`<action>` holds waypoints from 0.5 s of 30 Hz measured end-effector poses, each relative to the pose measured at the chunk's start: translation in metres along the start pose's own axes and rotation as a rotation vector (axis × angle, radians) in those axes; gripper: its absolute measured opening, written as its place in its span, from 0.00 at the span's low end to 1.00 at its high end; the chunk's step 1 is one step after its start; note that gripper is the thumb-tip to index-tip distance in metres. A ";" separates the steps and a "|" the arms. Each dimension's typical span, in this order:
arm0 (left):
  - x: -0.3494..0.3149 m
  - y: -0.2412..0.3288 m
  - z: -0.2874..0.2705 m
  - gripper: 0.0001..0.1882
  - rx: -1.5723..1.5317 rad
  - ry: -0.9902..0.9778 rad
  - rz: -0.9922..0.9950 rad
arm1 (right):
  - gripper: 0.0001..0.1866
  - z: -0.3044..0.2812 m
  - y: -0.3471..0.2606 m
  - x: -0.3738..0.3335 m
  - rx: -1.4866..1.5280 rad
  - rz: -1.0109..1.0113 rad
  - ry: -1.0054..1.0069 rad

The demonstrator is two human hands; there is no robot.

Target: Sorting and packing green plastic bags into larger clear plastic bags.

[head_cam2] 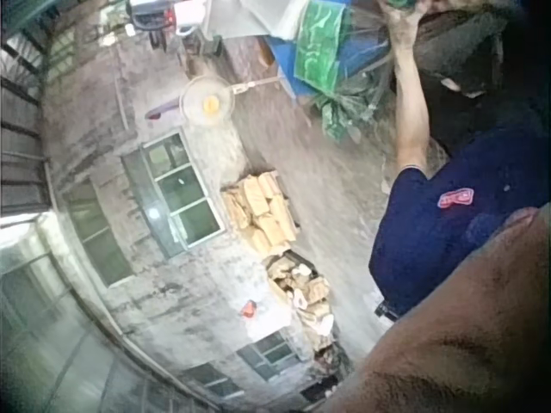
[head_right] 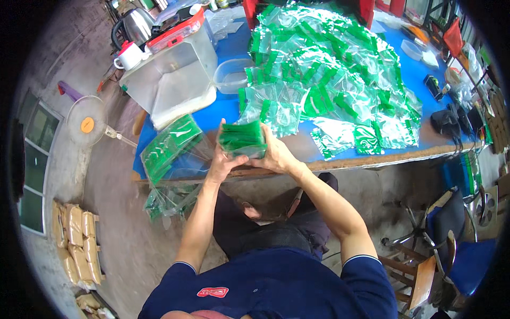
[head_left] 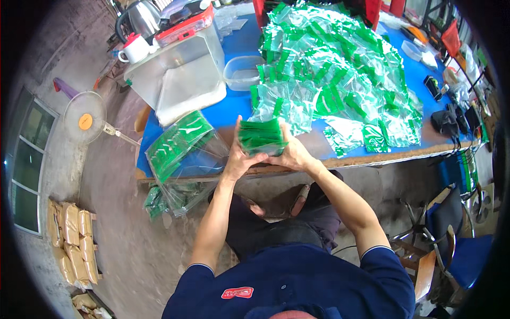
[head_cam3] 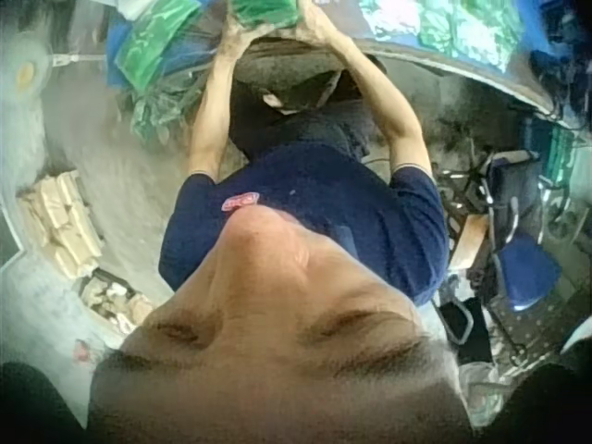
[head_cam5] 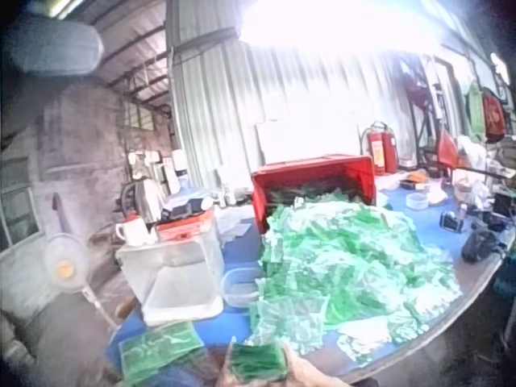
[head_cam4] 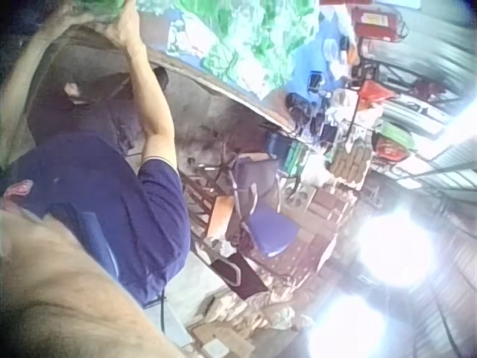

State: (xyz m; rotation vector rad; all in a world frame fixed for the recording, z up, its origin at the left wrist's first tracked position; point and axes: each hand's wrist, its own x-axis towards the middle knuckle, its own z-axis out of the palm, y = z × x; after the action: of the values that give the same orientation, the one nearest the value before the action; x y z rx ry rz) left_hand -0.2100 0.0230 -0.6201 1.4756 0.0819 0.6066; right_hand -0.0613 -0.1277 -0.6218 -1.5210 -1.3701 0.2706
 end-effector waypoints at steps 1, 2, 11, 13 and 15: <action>-0.002 0.000 0.001 0.67 -0.021 -0.032 0.036 | 0.64 0.001 -0.004 0.001 0.019 0.108 -0.019; -0.003 0.000 0.001 0.67 -0.041 -0.065 0.071 | 0.64 0.001 -0.009 0.004 0.037 0.217 -0.039; -0.007 0.006 0.000 0.67 0.244 -0.005 0.174 | 0.61 -0.003 -0.008 0.010 0.014 0.161 -0.100; -0.002 -0.009 -0.001 0.64 0.128 0.037 0.100 | 0.61 -0.004 -0.008 0.011 0.000 0.128 -0.118; -0.004 -0.018 -0.006 0.61 -0.005 0.037 0.033 | 0.61 0.000 -0.004 0.015 -0.102 -0.002 -0.081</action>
State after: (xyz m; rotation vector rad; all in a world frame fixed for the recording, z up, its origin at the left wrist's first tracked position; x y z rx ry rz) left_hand -0.2093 0.0268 -0.6392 1.4634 0.0844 0.6604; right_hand -0.0587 -0.1160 -0.6121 -1.6074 -1.4683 0.2669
